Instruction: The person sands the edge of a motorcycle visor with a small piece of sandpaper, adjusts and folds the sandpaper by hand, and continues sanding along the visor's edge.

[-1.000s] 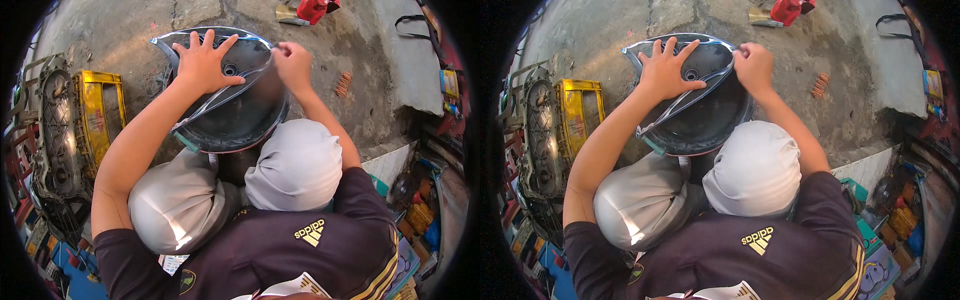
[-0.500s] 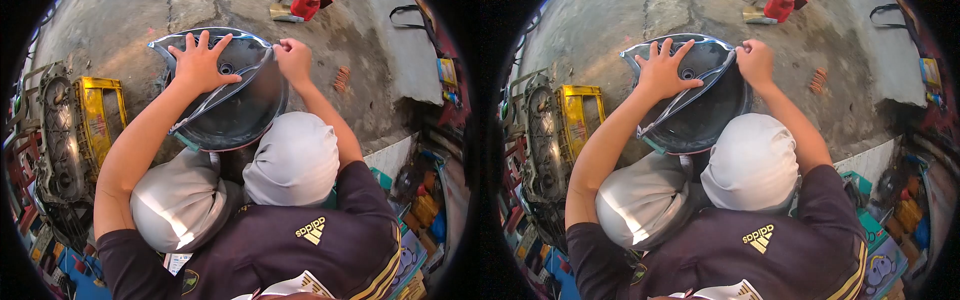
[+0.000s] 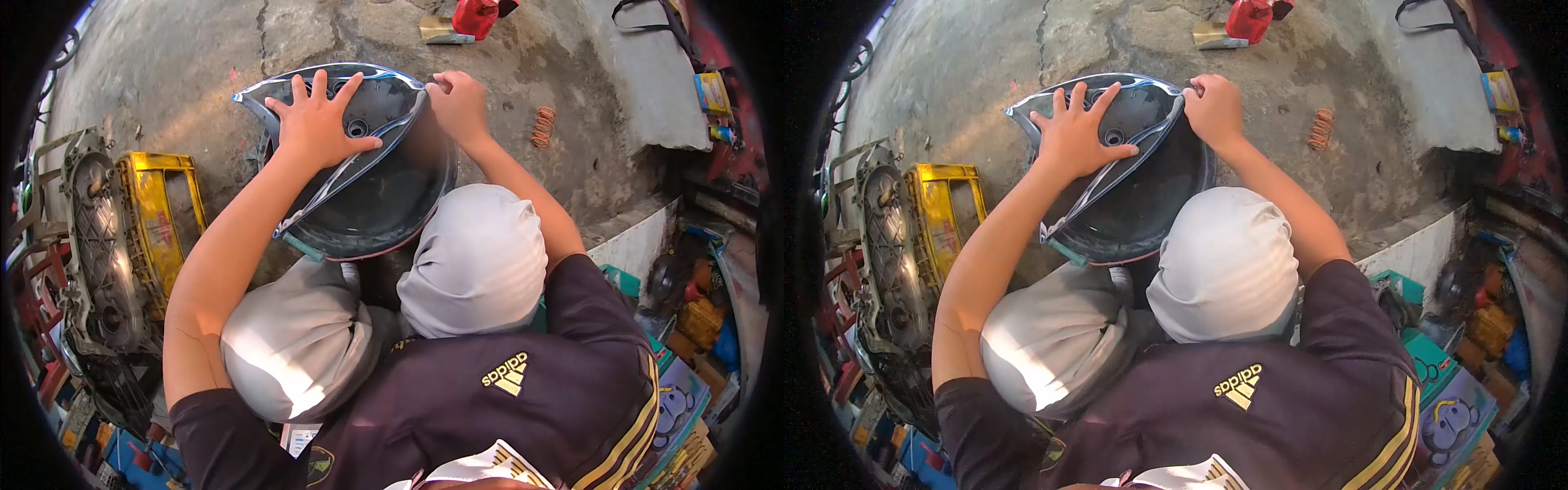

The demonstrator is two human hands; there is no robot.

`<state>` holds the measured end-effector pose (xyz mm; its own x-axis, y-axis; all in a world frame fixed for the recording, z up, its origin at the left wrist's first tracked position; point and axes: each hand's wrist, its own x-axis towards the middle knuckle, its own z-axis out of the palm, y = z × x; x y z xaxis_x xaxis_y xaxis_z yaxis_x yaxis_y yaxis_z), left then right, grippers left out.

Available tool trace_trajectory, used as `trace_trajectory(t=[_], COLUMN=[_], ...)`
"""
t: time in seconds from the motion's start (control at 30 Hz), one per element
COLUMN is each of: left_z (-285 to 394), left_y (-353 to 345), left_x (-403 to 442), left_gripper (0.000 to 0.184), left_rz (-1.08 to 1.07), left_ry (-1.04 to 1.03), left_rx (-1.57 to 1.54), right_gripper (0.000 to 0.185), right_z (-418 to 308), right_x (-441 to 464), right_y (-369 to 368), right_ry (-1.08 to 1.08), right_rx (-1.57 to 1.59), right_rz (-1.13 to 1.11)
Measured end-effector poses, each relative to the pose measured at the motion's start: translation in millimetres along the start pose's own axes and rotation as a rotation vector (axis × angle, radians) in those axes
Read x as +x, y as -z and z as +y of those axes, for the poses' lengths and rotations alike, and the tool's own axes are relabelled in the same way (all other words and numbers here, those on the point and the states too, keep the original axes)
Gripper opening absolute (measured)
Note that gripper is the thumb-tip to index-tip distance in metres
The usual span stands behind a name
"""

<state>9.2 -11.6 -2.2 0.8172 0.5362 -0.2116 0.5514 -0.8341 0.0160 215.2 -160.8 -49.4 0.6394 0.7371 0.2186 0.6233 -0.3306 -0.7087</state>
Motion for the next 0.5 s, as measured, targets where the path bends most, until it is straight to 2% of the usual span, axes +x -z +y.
trace_trajectory(t=[0.03,0.07,0.1,0.17,0.3,0.37,0.4,0.5], left_z=[1,-2,-5,-4,-3,-4,-5,-4], left_y=[1,4,3,-1,1,-1,-2,-2], left_x=[0,1,1,1,1,1,2,2], left_gripper=[0.117,0.117,0.117,0.115,0.117,0.117,0.117,0.116], left_rz=[-0.006,-0.008,-0.008,0.036,0.008,0.014,0.026,0.047], left_ry=[-0.006,-0.009,-0.004,-0.017,-0.013,-0.014,-0.012,-0.008], left_rx=[0.007,0.018,0.022,-0.006,0.019,0.032,0.016,0.0], right_gripper=[0.022,0.022,0.022,0.021,0.02,0.02,0.019,0.018], right_z=[0,-4,-22,0,-9,-14,-8,-9], right_x=[3,-12,-23,-11,-13,-25,-12,-20], right_y=[0,-6,-3,-7,-4,0,-1,0], right_ry=[-0.059,0.079,0.042,0.125,0.103,0.168,0.148,0.213], right_rx=[-0.026,0.005,0.064,0.013,0.01,0.023,-0.01,-0.027], right_rz=[0.048,0.05,-0.051,0.039,0.053,-0.051,0.029,0.007])
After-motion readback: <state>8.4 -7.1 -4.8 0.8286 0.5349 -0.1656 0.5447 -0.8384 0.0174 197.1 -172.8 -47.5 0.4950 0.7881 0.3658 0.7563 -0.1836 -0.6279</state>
